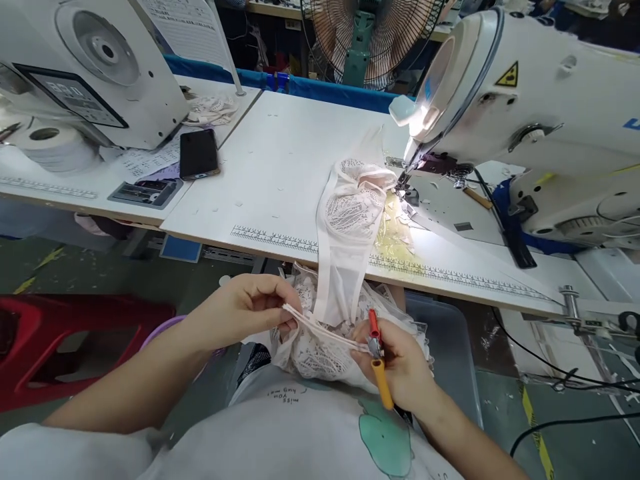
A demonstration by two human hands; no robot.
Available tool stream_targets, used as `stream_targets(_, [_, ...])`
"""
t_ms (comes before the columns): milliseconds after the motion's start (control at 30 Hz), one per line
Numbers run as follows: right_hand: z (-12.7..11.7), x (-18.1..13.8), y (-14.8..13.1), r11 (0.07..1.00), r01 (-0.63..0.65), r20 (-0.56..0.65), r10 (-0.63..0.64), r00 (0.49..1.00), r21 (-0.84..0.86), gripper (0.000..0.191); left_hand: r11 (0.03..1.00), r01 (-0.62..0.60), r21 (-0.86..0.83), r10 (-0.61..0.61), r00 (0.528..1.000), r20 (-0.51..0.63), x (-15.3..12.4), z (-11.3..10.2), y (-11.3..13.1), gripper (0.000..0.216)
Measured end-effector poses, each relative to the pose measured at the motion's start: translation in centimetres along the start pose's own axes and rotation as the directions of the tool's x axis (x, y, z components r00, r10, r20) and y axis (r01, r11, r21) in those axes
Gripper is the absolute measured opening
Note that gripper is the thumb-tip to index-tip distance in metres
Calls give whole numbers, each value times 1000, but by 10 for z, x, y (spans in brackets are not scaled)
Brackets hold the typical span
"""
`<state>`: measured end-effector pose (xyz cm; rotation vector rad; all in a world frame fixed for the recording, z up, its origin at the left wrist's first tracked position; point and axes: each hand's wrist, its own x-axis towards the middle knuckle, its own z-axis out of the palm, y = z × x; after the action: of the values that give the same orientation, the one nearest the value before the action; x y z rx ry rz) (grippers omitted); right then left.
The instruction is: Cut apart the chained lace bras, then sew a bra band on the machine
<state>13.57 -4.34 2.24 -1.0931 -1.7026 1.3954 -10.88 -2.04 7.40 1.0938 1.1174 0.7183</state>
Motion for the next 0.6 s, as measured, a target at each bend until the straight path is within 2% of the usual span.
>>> stream_targets(100, [-2, 0, 1, 1000, 1, 14, 0, 1000, -13, 13, 998, -33, 60, 31, 999, 23, 2, -2, 4, 19])
stream_targets(233, [-7, 4, -3, 999, -34, 47, 35, 998, -37, 13, 970, -104, 221, 97, 994, 46, 4, -2, 8, 10])
stream_targets(367, [-16, 9, -4, 981, -168, 182, 148, 972, 97, 29, 947, -132, 292, 125, 991, 42, 7, -2, 8, 12])
stream_targets(433, [-20, 11, -3, 970, -189, 228, 152, 962, 152, 33, 924, -167, 344, 159, 986, 52, 11, -4, 8, 18])
stream_targets(467, [-21, 12, -3, 969, -188, 233, 147, 961, 163, 33, 899, -196, 391, 172, 980, 96, 13, -6, 8, 18])
stream_targets(533, [-23, 13, -2, 968, -198, 233, 159, 959, 154, 34, 834, -274, 479, 163, 952, 259, 19, -8, 10, 15])
stream_targets(600, [-23, 15, -2, 965, -231, 241, 196, 951, 127, 33, 786, -330, 522, 84, 894, 439, 24, -9, 13, 13])
